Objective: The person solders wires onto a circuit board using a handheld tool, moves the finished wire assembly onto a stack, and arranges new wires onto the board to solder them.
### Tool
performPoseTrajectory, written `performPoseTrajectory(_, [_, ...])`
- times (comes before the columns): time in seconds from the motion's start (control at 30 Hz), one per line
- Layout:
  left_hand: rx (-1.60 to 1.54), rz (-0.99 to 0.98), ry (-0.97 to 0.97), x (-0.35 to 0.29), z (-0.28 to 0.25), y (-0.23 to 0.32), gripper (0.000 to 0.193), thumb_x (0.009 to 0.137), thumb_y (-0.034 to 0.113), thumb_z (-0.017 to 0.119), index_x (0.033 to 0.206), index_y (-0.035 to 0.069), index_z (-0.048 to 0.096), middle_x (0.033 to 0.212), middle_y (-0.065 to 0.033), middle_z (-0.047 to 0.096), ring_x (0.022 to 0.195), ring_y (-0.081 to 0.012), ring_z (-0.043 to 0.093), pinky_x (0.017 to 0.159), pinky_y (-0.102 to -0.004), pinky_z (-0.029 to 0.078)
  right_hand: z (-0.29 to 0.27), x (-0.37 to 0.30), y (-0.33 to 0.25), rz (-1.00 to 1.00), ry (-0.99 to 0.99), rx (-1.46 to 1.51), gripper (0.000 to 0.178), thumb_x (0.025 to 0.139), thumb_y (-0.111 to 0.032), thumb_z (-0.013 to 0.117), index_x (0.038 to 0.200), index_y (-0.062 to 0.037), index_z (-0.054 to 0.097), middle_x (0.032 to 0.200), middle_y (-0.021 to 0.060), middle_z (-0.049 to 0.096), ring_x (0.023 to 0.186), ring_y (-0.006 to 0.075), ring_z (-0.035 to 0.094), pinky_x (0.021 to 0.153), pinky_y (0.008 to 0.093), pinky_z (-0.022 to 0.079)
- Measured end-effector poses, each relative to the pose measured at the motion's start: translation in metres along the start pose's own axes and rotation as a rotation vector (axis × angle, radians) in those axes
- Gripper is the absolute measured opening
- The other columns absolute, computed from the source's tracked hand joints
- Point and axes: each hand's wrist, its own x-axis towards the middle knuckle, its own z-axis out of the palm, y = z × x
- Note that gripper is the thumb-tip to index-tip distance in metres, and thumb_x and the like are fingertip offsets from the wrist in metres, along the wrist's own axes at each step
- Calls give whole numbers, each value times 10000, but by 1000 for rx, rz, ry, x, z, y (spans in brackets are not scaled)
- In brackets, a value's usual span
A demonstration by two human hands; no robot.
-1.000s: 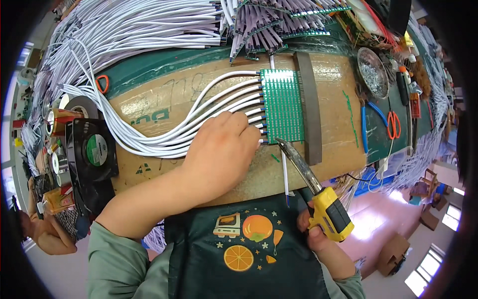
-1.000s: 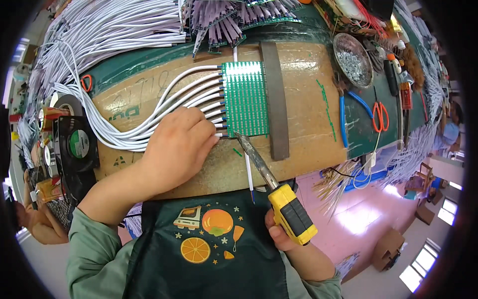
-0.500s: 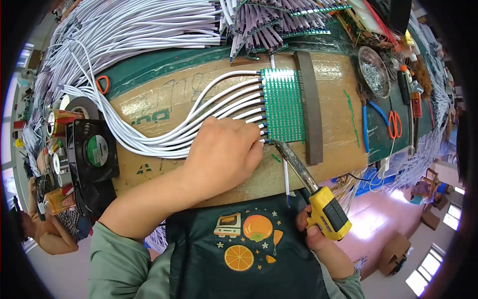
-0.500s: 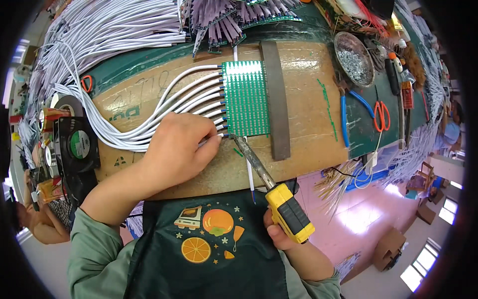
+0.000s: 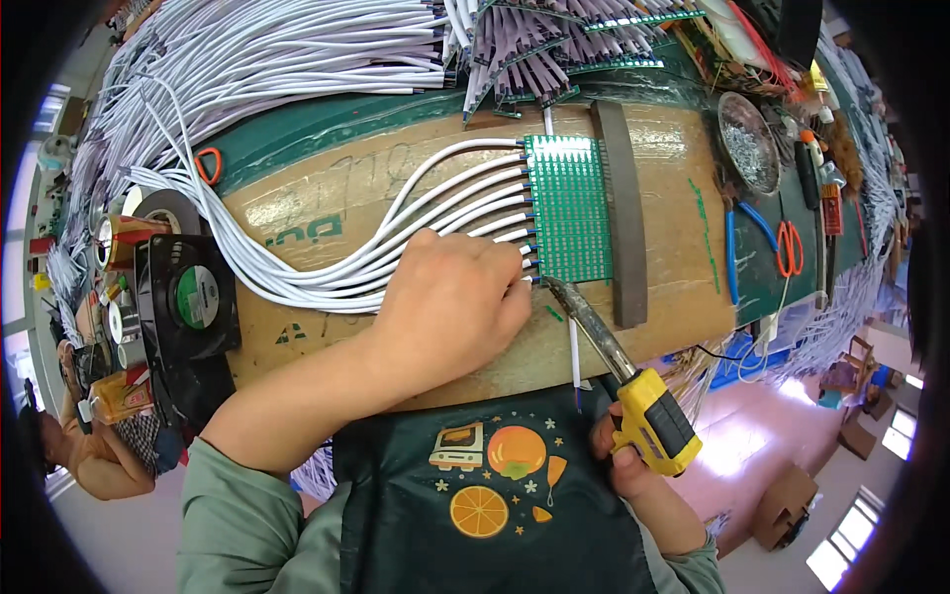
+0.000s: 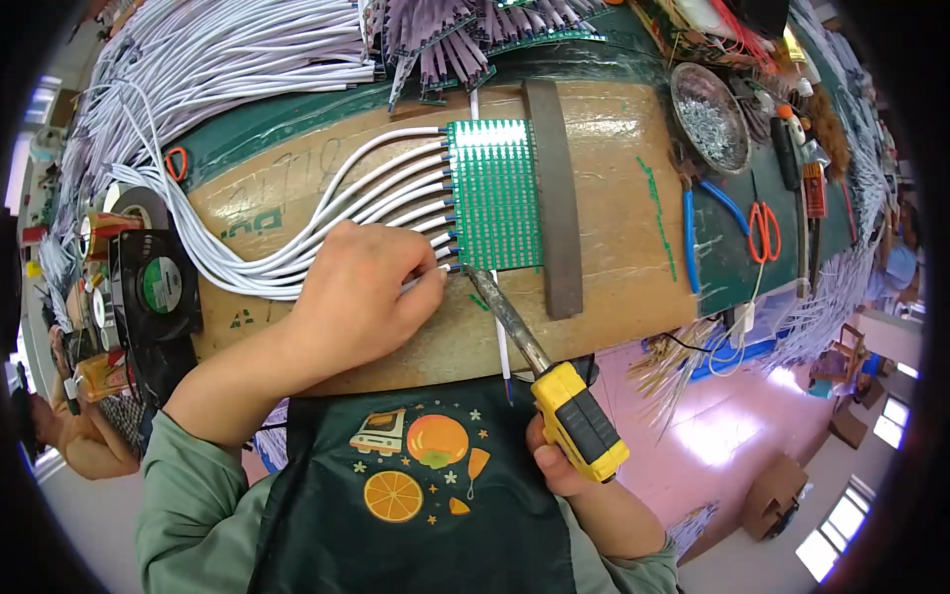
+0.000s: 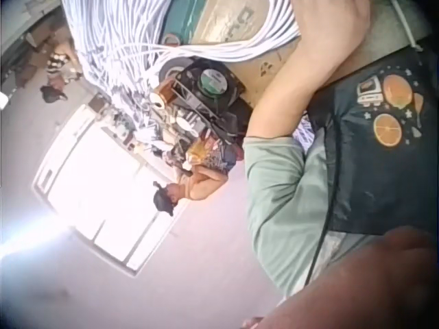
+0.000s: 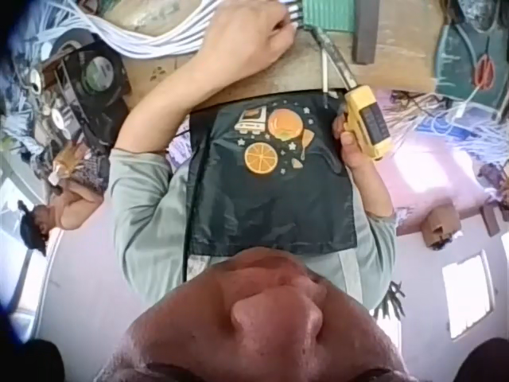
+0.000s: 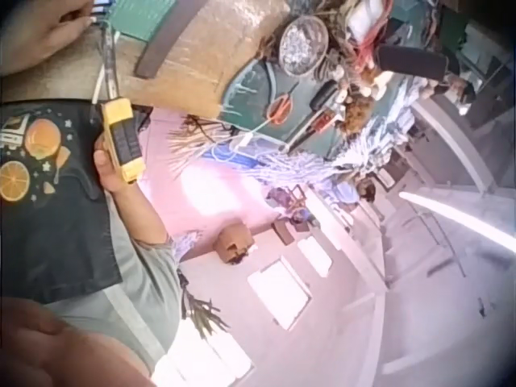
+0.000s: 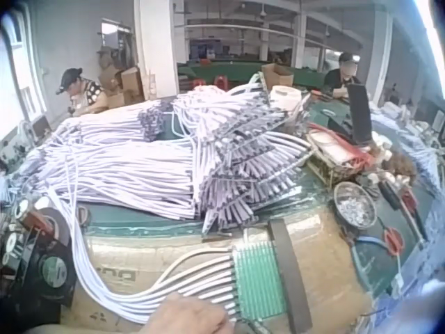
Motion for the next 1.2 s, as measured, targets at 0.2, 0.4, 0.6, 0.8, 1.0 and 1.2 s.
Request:
performPoseTrajectory(0.2, [4,22,27,-1,2,-1,165,812,153,659,714,36,596,653,-133,621,641,-343,625,621,-455,478,-1,2,-3,-25,-59,32,634,785,-487,797,1191,-88,517,740,15,489,630,141,455,572,296,377])
performPoseTrajectory(0.4, [8,20,18,0,1,-1,166,810,154,661,714,35,596,650,-131,617,637,-340,623,615,-454,474,-7,2,3,61,-57,188,595,775,-493,804,1113,-95,518,748,13,488,638,139,464,575,287,376])
performPoseTrajectory(0.6, [13,9,12,1,1,-1,169,812,156,657,713,31,601,655,-138,624,640,-341,626,620,-459,478,-5,-2,2,-103,-20,11,421,870,-369,746,1067,-29,596,830,13,557,697,126,535,667,266,453])
performPoseTrajectory(0.8, [-2,-16,-7,4,-1,3,168,809,158,658,710,28,620,656,-137,633,650,-341,635,633,-455,488,-8,12,-25,-184,43,214,692,803,-461,791,1254,-22,503,801,42,556,676,155,542,612,288,465])
performPoseTrajectory(1.0, [-34,-24,4,1,-2,1,164,798,155,662,706,20,649,674,-138,647,652,-338,639,639,-440,496,-54,74,-79,-434,390,307,637,951,-582,519,1281,-37,508,823,37,528,702,154,527,582,295,450])
performPoseTrajectory(1.2, [-13,-31,-3,0,-3,1,158,800,157,664,723,19,664,695,-152,657,666,-347,649,642,-437,509,-87,142,-139,-310,768,307,429,974,-429,606,1139,-34,572,822,55,568,687,149,561,582,288,475])
